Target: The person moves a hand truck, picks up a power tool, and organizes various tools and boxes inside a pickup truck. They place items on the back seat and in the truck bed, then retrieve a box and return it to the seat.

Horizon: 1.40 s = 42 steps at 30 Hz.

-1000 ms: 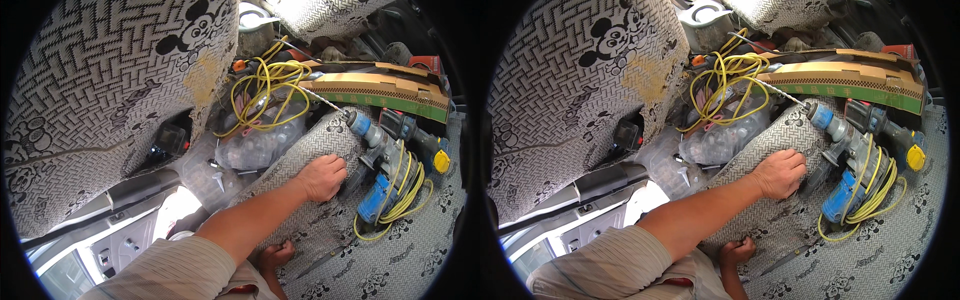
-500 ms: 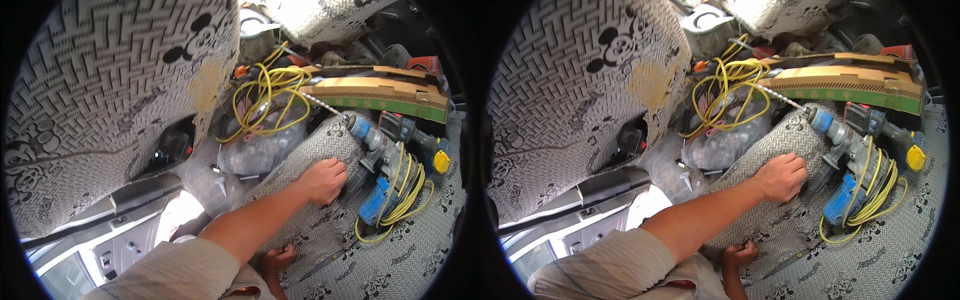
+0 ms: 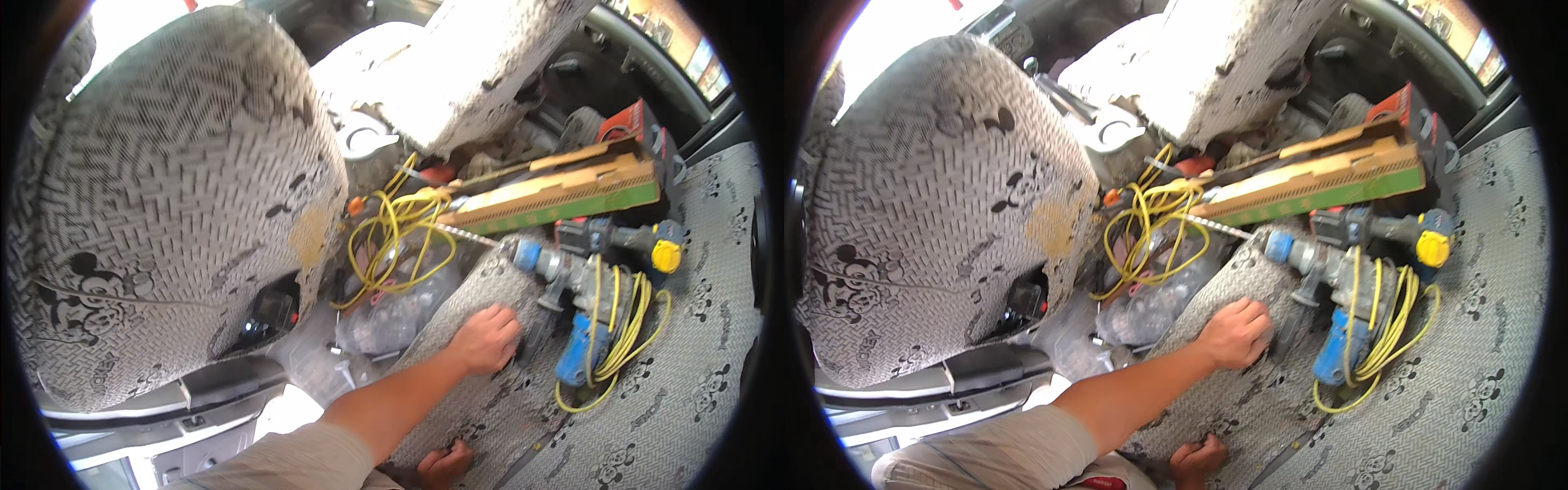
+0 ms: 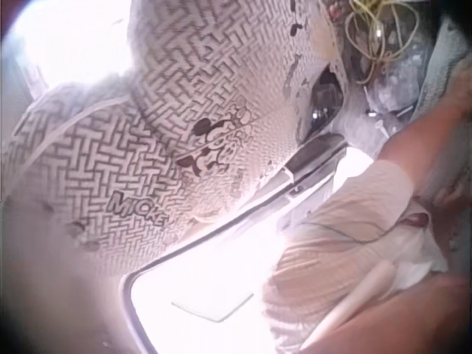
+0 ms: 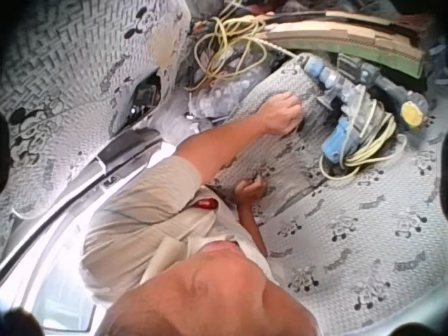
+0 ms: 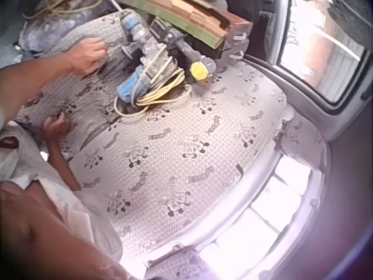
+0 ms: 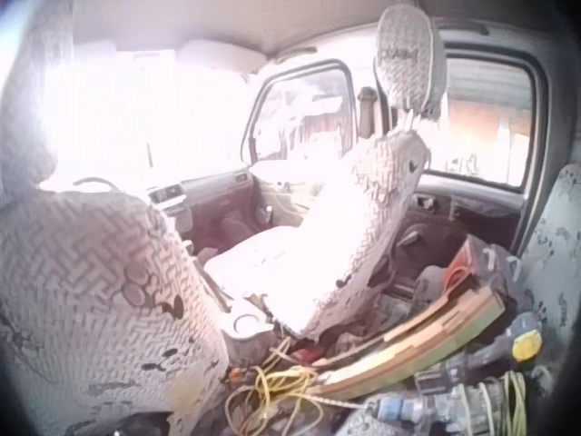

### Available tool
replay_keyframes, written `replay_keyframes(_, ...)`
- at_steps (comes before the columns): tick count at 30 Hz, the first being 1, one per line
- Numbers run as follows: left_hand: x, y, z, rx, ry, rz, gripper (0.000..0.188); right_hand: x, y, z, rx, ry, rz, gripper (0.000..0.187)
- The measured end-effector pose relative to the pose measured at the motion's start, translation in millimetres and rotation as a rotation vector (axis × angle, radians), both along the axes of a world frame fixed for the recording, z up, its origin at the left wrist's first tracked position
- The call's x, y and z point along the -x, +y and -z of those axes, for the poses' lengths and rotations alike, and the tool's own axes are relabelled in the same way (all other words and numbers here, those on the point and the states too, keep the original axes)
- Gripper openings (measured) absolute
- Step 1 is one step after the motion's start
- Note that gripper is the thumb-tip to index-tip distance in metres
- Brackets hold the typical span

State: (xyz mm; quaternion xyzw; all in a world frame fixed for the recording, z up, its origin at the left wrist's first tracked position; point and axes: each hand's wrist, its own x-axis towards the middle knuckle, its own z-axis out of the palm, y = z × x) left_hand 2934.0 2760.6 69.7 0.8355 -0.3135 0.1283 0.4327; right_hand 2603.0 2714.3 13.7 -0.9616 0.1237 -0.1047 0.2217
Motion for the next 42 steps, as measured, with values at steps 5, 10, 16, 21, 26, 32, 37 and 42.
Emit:
replay_keyframes(5,3.5,-3.0,-1.8,-0.070,0.027,-0.008,0.024,12.3,1.1,8.3,0.017,0.095,0.115,0.043)
replay_keyframes(10,1.1,-3.1,-10.9,-0.061,-0.014,-0.011,0.022,2.9,-1.1,-3.6,-0.069,0.151,0.146,0.047)
replay_keyframes(16,-0.1,-5.9,-5.0,-0.089,-0.015,0.028,0.020,-14.2,0.4,-36.1,-0.184,0.257,0.230,0.046)
replay_keyframes(21,3.3,-4.7,-8.7,-0.134,0.005,0.027,0.022,-17.9,-1.6,-54.9,-0.201,0.286,0.224,0.049)
replay_keyframes(26,2.1,-6.0,-10.5,-0.103,-0.014,0.024,0.022,-2.6,1.0,-43.0,-0.152,0.202,0.193,0.050)
replay_keyframes(32,2.3,-4.8,-6.1,-0.119,-0.002,0.012,0.021,-49.9,-15.0,-101.8,-0.289,0.016,0.051,0.028)
replay_keyframes(37,3.3,-12.8,-7.3,-0.111,0.008,0.038,0.022,-167.0,-67.2,-217.4,-0.279,-0.479,0.027,0.016)
replay_keyframes(42,2.2,-8.5,-8.8,-0.107,0.002,0.005,0.023,-273.0,-155.6,-294.6,-0.069,-0.872,-0.021,0.017)
